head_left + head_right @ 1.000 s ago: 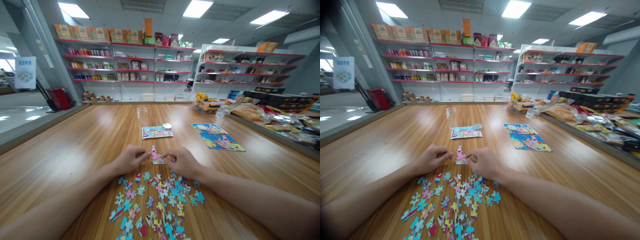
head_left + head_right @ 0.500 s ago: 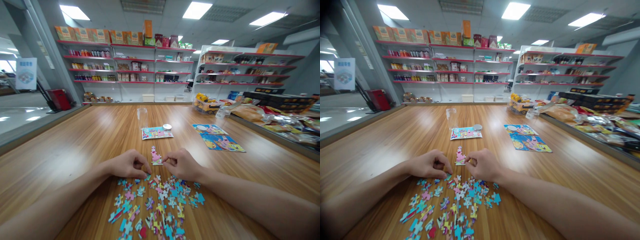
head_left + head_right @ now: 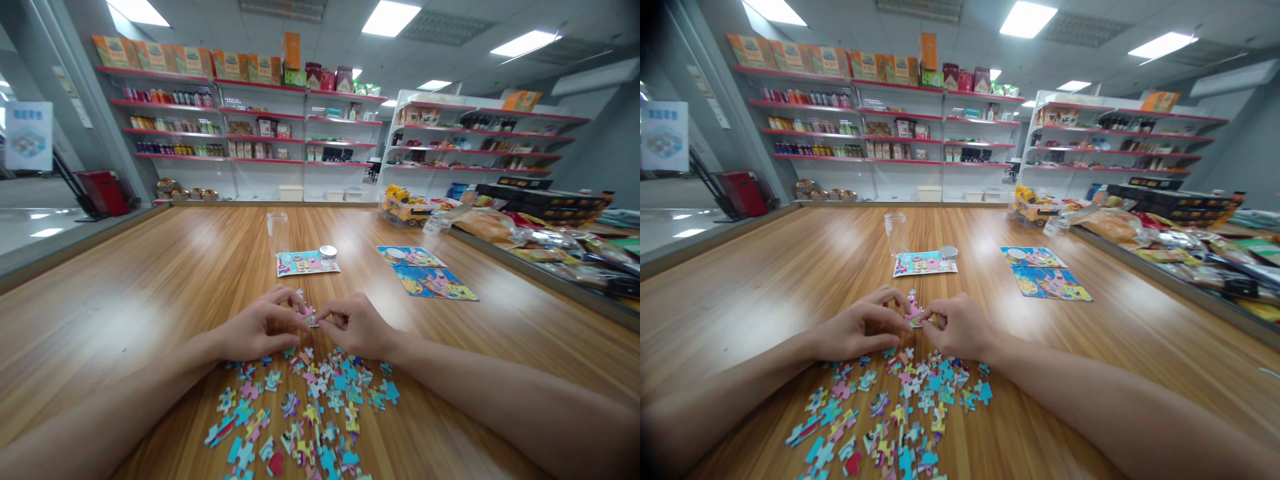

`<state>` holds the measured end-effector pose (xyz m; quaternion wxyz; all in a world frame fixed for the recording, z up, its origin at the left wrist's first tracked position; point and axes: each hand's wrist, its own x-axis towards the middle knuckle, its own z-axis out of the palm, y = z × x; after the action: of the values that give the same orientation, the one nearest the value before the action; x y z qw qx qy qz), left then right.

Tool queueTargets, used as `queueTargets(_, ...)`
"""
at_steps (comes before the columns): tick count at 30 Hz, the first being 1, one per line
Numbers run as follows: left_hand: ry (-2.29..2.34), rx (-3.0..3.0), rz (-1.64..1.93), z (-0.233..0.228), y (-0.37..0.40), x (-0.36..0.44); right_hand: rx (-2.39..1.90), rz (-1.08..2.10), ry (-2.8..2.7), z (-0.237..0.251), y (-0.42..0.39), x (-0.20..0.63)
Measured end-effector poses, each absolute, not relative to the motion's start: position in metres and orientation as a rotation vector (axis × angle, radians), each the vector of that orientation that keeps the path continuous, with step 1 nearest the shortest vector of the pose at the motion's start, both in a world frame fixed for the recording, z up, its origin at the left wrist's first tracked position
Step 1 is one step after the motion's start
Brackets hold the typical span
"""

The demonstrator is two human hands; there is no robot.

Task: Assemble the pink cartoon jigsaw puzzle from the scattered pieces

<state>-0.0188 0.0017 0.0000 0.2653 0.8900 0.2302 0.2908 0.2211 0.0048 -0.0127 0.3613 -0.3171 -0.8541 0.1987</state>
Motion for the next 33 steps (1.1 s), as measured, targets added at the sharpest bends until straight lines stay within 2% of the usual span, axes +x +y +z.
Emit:
queueTargets(6,0.574,2.557,0.708,0.004,-0.003,-0.015,-0.963,0.618,-2.090,-0.011,0.011,0.219)
queueTargets(15,0.663,2.537,0.670,0.002,-0.001,-0.018,-1.177,1.036,-1.816,-0.005,0.030,0.223)
queueTargets(22,0.840,2.523,0.859,-0.007,0.006,-0.019,-1.185,1.101,-1.787,-0.007,0.030,0.223)
queueTargets(33,0.811,2.606,0.796,-0.013,0.009,-0.020,-1.162,1.010,-1.874,-0.007,0.029,0.223)
